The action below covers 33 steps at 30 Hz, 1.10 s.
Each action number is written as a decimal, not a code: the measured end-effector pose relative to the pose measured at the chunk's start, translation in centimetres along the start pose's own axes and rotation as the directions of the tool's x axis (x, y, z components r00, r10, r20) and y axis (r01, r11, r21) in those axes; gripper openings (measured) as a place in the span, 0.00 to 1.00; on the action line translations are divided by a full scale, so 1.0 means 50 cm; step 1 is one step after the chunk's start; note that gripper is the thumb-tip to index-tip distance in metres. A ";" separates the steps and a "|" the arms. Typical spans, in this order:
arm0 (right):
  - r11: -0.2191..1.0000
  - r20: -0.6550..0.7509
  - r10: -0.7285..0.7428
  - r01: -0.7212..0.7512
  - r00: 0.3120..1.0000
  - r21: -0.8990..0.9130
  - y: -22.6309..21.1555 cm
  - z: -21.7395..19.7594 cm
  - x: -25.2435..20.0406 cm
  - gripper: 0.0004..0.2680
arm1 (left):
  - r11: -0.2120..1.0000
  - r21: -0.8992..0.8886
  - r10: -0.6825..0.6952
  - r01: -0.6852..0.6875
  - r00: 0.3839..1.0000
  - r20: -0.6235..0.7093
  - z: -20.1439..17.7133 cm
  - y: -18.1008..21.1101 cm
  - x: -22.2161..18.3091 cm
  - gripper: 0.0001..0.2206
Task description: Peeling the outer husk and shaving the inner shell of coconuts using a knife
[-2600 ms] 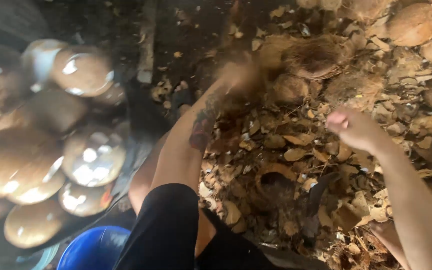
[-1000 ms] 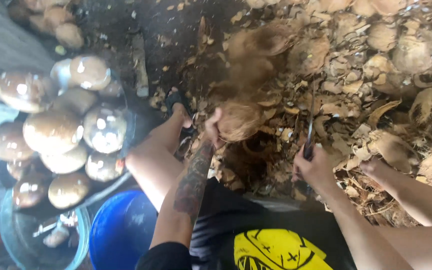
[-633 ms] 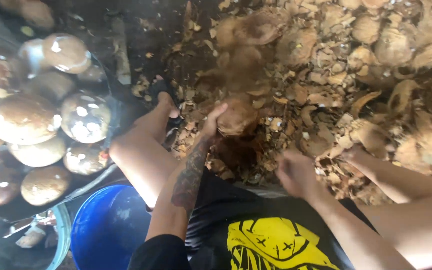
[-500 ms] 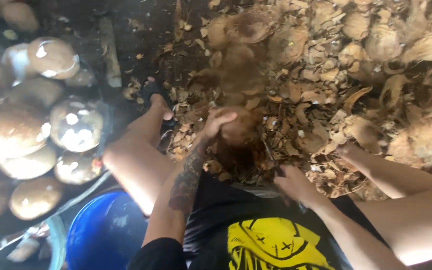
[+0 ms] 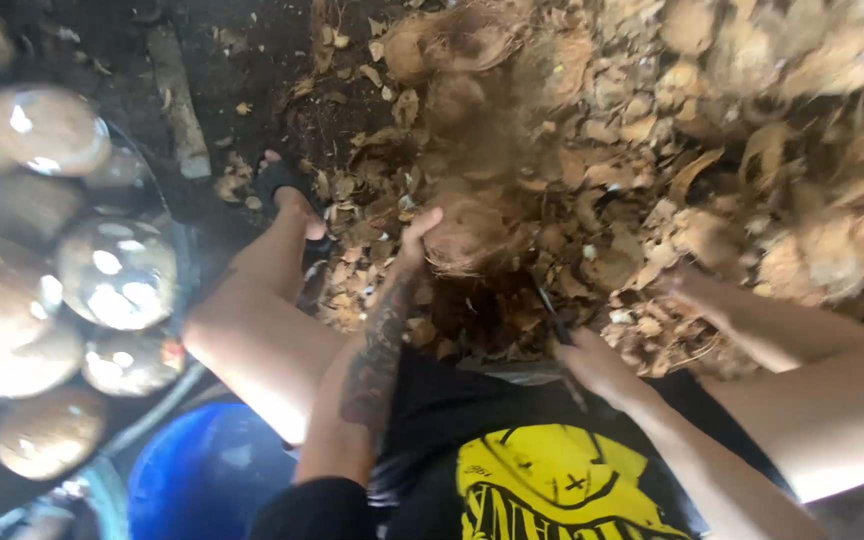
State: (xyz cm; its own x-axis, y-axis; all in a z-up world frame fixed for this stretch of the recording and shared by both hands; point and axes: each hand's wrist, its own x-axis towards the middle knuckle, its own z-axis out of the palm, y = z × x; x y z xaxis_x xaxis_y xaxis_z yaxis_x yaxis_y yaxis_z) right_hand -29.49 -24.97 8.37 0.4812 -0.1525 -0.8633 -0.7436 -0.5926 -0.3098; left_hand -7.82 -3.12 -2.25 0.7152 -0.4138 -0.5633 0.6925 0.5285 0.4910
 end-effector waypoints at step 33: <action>0.417 -0.768 -0.573 0.908 0.284 0.025 -0.172 -0.131 0.089 0.06 | 0.990 -0.034 -0.124 0.133 0.970 0.208 0.011 -0.106 0.091 0.25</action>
State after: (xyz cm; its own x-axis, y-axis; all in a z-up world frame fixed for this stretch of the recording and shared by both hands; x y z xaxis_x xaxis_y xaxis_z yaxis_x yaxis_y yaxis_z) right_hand -17.89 -25.72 9.80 0.9199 -0.3113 0.2385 0.1154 -0.3664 -0.9233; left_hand -8.18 -8.23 -7.04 0.6280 -0.6208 -0.4692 0.7781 0.4933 0.3888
